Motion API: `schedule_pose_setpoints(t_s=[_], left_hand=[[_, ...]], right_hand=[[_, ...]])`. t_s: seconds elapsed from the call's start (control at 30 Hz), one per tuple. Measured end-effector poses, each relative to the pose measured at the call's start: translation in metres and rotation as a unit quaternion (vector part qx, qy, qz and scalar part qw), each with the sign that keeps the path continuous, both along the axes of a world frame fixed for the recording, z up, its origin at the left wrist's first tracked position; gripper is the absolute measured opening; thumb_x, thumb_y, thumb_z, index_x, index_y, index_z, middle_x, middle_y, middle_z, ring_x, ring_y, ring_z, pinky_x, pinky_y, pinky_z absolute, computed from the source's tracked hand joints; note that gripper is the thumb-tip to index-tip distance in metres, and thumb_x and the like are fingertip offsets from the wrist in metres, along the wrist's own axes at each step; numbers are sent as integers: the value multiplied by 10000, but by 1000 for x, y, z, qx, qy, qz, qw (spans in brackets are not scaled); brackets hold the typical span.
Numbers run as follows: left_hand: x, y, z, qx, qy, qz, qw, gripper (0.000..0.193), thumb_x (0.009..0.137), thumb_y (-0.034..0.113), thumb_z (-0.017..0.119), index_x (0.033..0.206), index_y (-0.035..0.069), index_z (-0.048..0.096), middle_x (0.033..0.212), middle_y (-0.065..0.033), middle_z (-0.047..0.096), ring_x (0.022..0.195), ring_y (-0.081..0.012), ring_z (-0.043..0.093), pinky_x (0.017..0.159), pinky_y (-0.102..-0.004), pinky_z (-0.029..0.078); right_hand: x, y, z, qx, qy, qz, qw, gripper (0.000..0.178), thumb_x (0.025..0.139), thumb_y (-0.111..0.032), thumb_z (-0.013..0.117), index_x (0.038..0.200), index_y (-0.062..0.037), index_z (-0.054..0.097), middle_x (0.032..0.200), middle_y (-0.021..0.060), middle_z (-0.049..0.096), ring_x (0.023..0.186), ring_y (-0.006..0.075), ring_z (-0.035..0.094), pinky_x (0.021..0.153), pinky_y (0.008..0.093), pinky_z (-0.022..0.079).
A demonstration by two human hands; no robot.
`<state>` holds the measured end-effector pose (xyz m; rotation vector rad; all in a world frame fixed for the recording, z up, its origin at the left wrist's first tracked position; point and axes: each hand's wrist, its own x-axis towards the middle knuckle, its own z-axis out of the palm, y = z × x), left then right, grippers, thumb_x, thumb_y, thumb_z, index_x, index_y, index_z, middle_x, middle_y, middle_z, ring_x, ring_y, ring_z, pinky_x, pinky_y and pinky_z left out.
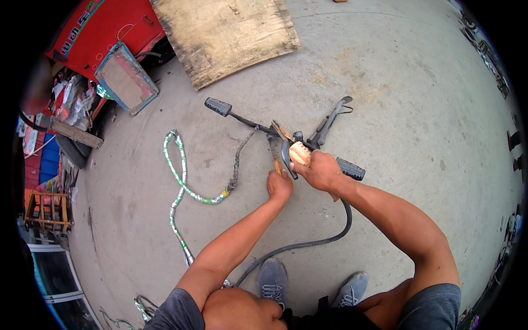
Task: The person welds a metal handlebar assembly on the ground using a welding torch and grounding clamp. They position the clamp, apply the torch to create welds, and use pliers to adjust the workpiece during the process.
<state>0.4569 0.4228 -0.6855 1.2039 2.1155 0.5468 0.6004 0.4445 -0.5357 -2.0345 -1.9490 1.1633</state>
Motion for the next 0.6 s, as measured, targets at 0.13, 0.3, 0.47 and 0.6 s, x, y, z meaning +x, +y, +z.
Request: schedule_pose_setpoints(t_s=[0.13,0.3,0.47,0.6], left_hand=[[2,0,2,5,1,-1,1000,327,908,215,602,1006,-96,567,996,-305,629,962,-444,615,853,-497,481],[2,0,4,12,5,0,1000,322,908,213,600,996,-95,569,987,-305,628,960,-448,612,854,-503,477],[4,0,6,18,-3,5,1000,315,906,206,600,985,-96,571,973,-302,627,959,-449,608,852,-506,475],[2,0,3,12,-1,-2,1000,309,903,201,603,982,-96,571,974,-304,627,964,-449,607,851,-506,474]], right_hand=[[1,-1,-6,28,-7,-8,1000,661,838,-563,660,888,96,658,821,269,671,813,392,680,719,442,524],[1,-1,-1,-5,0,2,1000,663,839,-571,658,893,90,656,849,269,673,830,390,678,732,442,526],[1,-1,-5,-13,1,-5,1000,676,839,-576,655,920,95,648,875,269,675,836,394,676,740,442,527],[-1,-2,-4,-4,6,-8,1000,668,845,-565,659,905,99,624,857,269,665,815,378,672,719,443,517]])
